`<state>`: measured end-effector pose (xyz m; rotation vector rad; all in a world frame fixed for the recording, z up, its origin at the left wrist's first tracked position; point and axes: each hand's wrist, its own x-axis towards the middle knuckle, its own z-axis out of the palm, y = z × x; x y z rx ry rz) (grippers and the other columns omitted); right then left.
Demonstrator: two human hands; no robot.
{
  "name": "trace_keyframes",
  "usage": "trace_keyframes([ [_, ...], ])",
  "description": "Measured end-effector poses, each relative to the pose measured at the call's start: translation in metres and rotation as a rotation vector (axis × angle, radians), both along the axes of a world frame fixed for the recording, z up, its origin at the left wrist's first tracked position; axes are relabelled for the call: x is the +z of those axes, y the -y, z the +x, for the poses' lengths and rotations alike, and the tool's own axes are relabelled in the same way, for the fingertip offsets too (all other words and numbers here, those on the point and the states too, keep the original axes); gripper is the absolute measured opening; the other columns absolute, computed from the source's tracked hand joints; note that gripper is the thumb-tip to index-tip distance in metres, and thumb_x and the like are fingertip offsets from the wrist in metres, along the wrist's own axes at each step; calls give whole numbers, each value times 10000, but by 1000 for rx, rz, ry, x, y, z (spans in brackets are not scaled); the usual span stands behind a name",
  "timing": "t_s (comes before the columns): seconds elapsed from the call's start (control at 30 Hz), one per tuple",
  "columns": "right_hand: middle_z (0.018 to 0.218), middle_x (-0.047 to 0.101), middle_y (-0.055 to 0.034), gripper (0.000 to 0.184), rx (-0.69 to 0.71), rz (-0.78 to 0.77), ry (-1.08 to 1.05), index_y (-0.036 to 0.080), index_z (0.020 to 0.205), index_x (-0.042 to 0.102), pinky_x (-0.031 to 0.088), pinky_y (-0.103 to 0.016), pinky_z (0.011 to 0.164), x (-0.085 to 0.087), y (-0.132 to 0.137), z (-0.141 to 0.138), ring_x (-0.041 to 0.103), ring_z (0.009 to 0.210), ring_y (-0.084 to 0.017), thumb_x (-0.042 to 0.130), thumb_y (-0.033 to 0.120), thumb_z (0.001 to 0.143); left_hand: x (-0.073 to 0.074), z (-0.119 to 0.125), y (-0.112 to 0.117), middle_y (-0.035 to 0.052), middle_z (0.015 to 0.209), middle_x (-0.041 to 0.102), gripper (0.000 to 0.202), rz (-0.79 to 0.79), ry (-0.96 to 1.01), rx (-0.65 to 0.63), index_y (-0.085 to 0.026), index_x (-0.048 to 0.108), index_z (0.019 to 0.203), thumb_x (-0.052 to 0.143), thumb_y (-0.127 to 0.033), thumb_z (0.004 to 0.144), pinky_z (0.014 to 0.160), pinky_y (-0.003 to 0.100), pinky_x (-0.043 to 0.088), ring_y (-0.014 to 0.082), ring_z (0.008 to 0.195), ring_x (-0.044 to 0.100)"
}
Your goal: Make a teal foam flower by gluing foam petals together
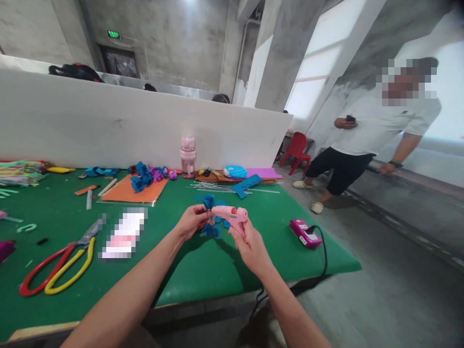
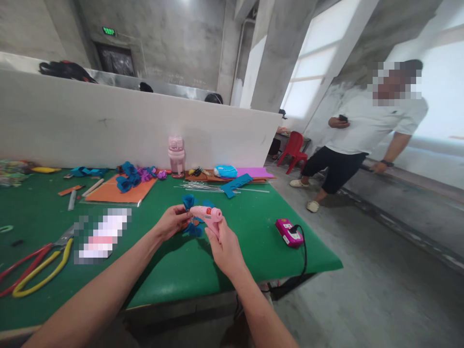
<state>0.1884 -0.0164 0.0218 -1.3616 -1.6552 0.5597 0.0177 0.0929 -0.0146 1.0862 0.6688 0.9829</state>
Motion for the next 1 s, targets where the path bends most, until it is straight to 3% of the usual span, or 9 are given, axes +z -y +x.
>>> trace_keyframes([
  [1.0,700,601,-39,398,-41,97,121,138,1217,437,440,-240,573,-2,0,0,579,639,-168,396,310,860,7,2,4,-10,580,582,292,-21,-20,39,-129,556,656,761,-310,554,392,160,309,60,443,513],
])
